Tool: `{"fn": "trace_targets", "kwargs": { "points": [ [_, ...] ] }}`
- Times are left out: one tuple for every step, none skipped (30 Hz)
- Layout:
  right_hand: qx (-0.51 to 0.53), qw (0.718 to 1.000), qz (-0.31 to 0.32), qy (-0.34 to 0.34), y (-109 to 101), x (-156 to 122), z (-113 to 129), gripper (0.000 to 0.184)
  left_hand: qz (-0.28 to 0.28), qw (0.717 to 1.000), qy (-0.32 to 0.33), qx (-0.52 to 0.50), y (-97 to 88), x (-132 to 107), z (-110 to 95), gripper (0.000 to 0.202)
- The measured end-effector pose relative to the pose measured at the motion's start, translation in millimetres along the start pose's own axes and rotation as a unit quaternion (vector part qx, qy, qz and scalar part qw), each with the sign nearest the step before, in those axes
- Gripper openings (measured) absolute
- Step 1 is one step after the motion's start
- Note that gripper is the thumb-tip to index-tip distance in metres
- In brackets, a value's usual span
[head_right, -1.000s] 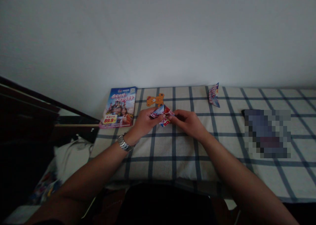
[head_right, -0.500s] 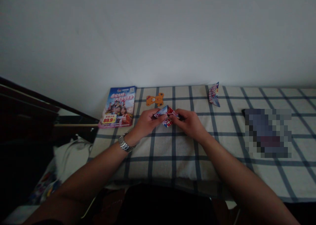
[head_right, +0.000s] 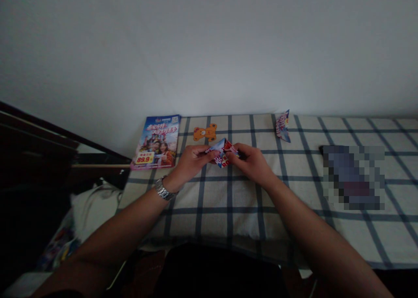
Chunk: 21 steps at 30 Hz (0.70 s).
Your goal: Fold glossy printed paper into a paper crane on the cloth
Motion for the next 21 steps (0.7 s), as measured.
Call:
{"fn": "trace_targets", "kwargs": {
  "points": [
    [0.001, 1.000, 0.000, 0.002, 0.2, 0.0, 0.1, 0.036, -0.005, 1.000, 0.002, 0.004, -1.5, -0.2, -0.8, 0.050],
    [0.002, 1.000, -0.001, 0.004, 0.4, -0.2, 0.2, 0.036, -0.012, 1.000, 0.005, 0.012, -3.2, -0.4, -2.3, 0.050],
    [0.003, 1.000, 0.000, 0.007, 0.9, -0.4, 0.1, 0.036, -0.018, 1.000, 0.009, 0.023, -4.7, -0.6, -4.1, 0.051],
    [0.002, 1.000, 0.003, 0.009, 1.7, -0.7, -0.3, 0.035, -0.022, 0.999, 0.012, 0.033, -5.6, -0.9, -5.9, 0.051],
    [-0.001, 1.000, 0.005, 0.011, 2.5, -1.1, -1.0, 0.035, -0.022, 0.999, 0.014, 0.043, -5.7, -1.1, -7.6, 0.051],
    [-0.008, 1.000, 0.006, 0.013, 2.9, -1.5, -1.9, 0.034, -0.022, 0.998, 0.016, 0.052, -5.2, -1.3, -8.9, 0.052],
    [-0.017, 1.000, 0.005, 0.015, 2.9, -1.8, -2.9, 0.035, -0.020, 0.998, 0.017, 0.061, -4.3, -1.4, -10.0, 0.052],
    [-0.027, 1.000, 0.003, 0.015, 2.7, -2.0, -3.7, 0.035, -0.019, 0.997, 0.018, 0.069, -3.4, -1.4, -11.0, 0.051],
    [-0.035, 0.999, 0.000, 0.014, 2.3, -2.1, -4.3, 0.036, -0.017, 0.997, 0.019, 0.076, -2.5, -1.3, -11.7, 0.050],
    [-0.041, 0.999, -0.002, 0.011, 1.8, -2.2, -4.4, 0.036, -0.016, 0.997, 0.021, 0.079, -1.8, -1.1, -12.5, 0.049],
    [-0.044, 0.999, -0.005, 0.009, 1.1, -2.1, -4.1, 0.037, -0.013, 0.997, 0.022, 0.076, -0.9, -0.9, -12.9, 0.048],
    [-0.045, 0.999, -0.008, 0.007, 0.3, -1.9, -3.6, 0.037, -0.009, 0.997, 0.023, 0.068, -0.1, -0.8, -13.2, 0.047],
    [-0.046, 0.999, -0.013, 0.006, -0.9, -1.7, -2.8, 0.037, -0.003, 0.998, 0.023, 0.056, 1.0, -0.7, -13.2, 0.045],
    [-0.046, 0.999, -0.017, 0.005, -2.1, -1.6, -1.9, 0.037, 0.005, 0.999, 0.023, 0.043, 2.2, -0.7, -13.0, 0.044],
    [-0.045, 0.999, -0.021, 0.005, -3.3, -1.4, -0.8, 0.037, 0.014, 0.999, 0.024, 0.032, 3.5, -0.8, -12.9, 0.044],
    [-0.044, 0.999, -0.024, 0.004, -4.3, -1.2, 0.3, 0.036, 0.019, 0.999, 0.025, 0.024, 4.1, -1.0, -12.8, 0.044],
    [-0.044, 0.999, -0.027, 0.003, -5.5, -1.0, 1.4, 0.035, 0.021, 0.999, 0.025, 0.018, 4.1, -1.3, -12.5, 0.045],
    [-0.044, 0.999, -0.030, 0.001, -6.8, -0.8, 2.4, 0.034, 0.019, 0.999, 0.026, 0.013, 3.4, -1.5, -12.1, 0.045],
    [-0.044, 0.998, -0.035, -0.001, -8.2, -0.7, 3.1, 0.033, 0.016, 1.000, 0.025, 0.010, 2.4, -1.7, -11.6, 0.045],
    [-0.045, 0.998, -0.040, -0.002, -9.9, -0.6, 3.3, 0.033, 0.011, 1.000, 0.024, 0.009, 1.2, -1.9, -11.1, 0.046],
    [-0.044, 0.998, -0.042, -0.002, -10.6, -0.5, 2.9, 0.032, 0.006, 1.000, 0.022, 0.010, 0.1, -2.0, -10.7, 0.046]
  ]
}}
Point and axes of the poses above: each hand's wrist, its own x-axis towards the middle knuckle, its own y-axis out of the palm, z = x × y, the point moved 10 cm from there along x, towards the middle knuckle, and after that the axes turned 11 degrees about x, right-handed, at the moved point
